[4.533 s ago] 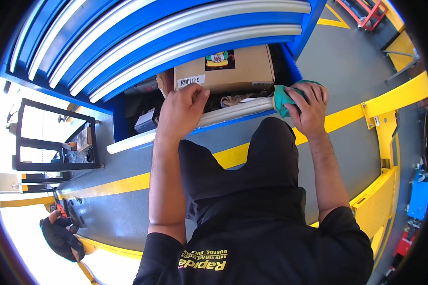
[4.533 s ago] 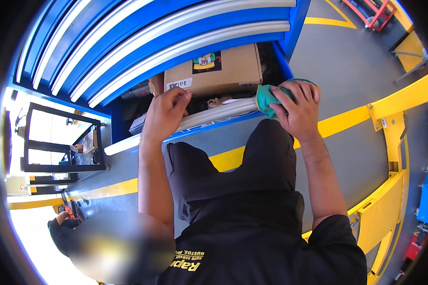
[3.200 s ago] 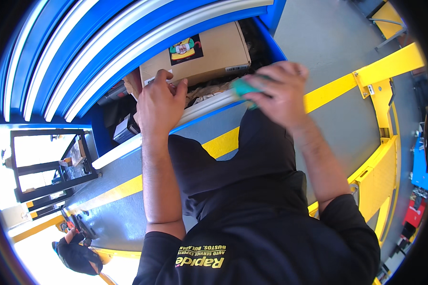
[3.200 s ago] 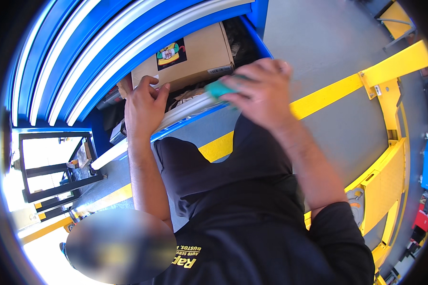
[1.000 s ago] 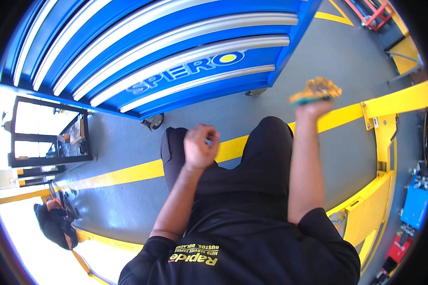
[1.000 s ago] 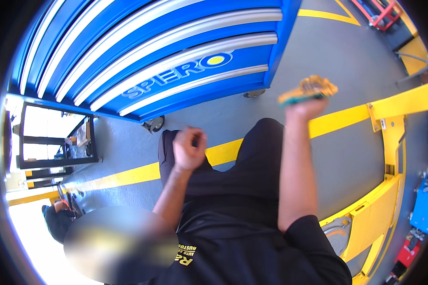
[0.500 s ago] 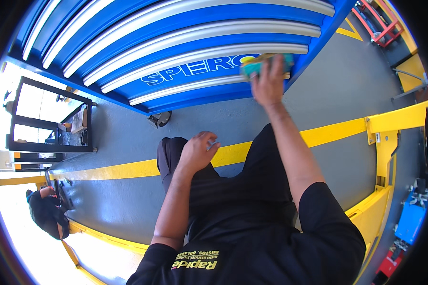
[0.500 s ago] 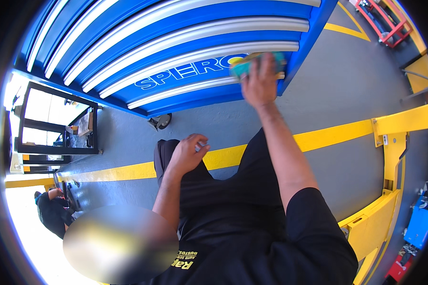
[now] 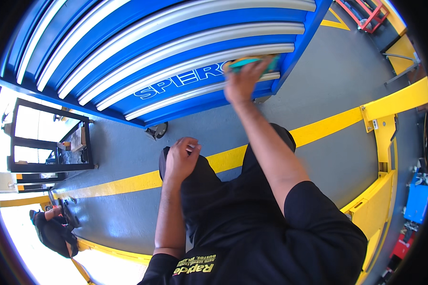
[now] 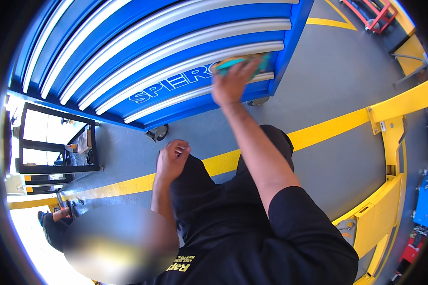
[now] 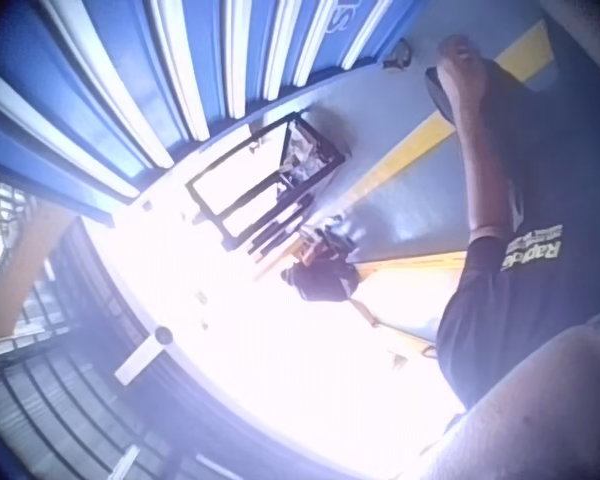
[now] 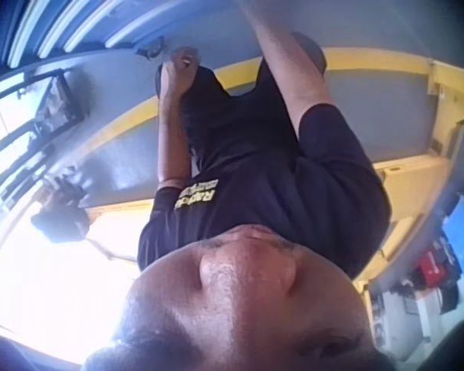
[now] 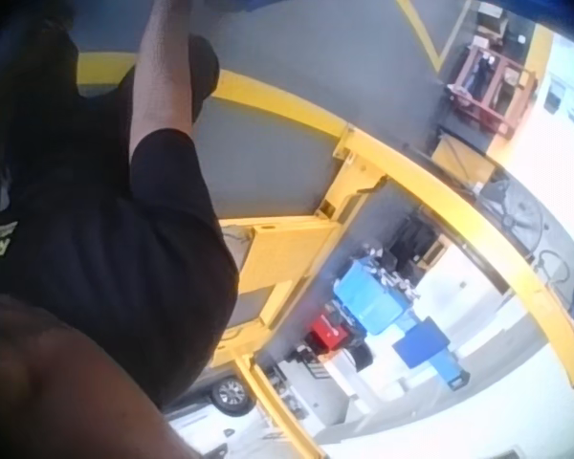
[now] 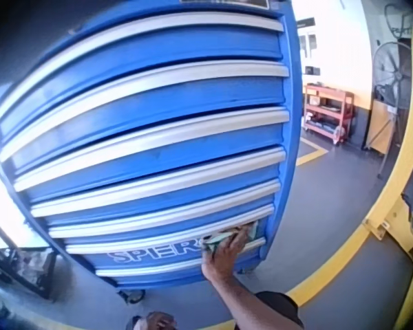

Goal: The person wipes the exterior and interior of a blue multi-drawer toolbox with a green cloth. They open several drawers, wipe the drawer fronts and handles, and close them. The person also wipes the top surface of the toolbox.

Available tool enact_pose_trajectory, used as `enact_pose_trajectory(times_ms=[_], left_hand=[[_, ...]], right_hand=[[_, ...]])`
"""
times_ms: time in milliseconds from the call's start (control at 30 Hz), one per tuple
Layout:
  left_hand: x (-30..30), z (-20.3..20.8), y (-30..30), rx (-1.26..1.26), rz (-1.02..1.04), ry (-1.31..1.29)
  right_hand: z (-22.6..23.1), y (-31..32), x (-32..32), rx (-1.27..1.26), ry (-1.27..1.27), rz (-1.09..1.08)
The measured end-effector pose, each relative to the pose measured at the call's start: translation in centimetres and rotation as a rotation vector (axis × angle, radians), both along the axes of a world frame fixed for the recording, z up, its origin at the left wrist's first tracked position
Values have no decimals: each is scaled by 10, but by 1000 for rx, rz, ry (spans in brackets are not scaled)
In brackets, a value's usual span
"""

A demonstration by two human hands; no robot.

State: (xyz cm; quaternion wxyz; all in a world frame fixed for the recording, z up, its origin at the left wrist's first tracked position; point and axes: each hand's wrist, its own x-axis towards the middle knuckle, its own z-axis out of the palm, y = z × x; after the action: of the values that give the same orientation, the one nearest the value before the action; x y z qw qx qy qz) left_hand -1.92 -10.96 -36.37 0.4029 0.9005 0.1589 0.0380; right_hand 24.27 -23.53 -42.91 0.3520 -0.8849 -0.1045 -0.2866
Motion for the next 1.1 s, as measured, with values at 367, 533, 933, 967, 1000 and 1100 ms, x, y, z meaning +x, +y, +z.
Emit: enact_pose_trajectory(times_ms=[367, 533, 933, 967, 1000, 1100], left_hand=[[0, -11, -5, 98, -83, 16], [23, -7, -29, 31, -199, 37], [25, -59, -35, -151, -189, 38], [25, -64, -37, -152, -221, 64], [22, -68, -33, -152, -227, 83], [14, -76, -22, -149, -205, 106]], right_hand=[[-39, -66, 57, -231, -521, 17], [-23, 50, -59, -278, -13, 597], [-75, 16, -61, -291, -58, 430], [-74, 18, -66, -412, -65, 569], [-63, 14, -65, -419, -4, 475], [-50, -28, -33, -350, 93, 150]])
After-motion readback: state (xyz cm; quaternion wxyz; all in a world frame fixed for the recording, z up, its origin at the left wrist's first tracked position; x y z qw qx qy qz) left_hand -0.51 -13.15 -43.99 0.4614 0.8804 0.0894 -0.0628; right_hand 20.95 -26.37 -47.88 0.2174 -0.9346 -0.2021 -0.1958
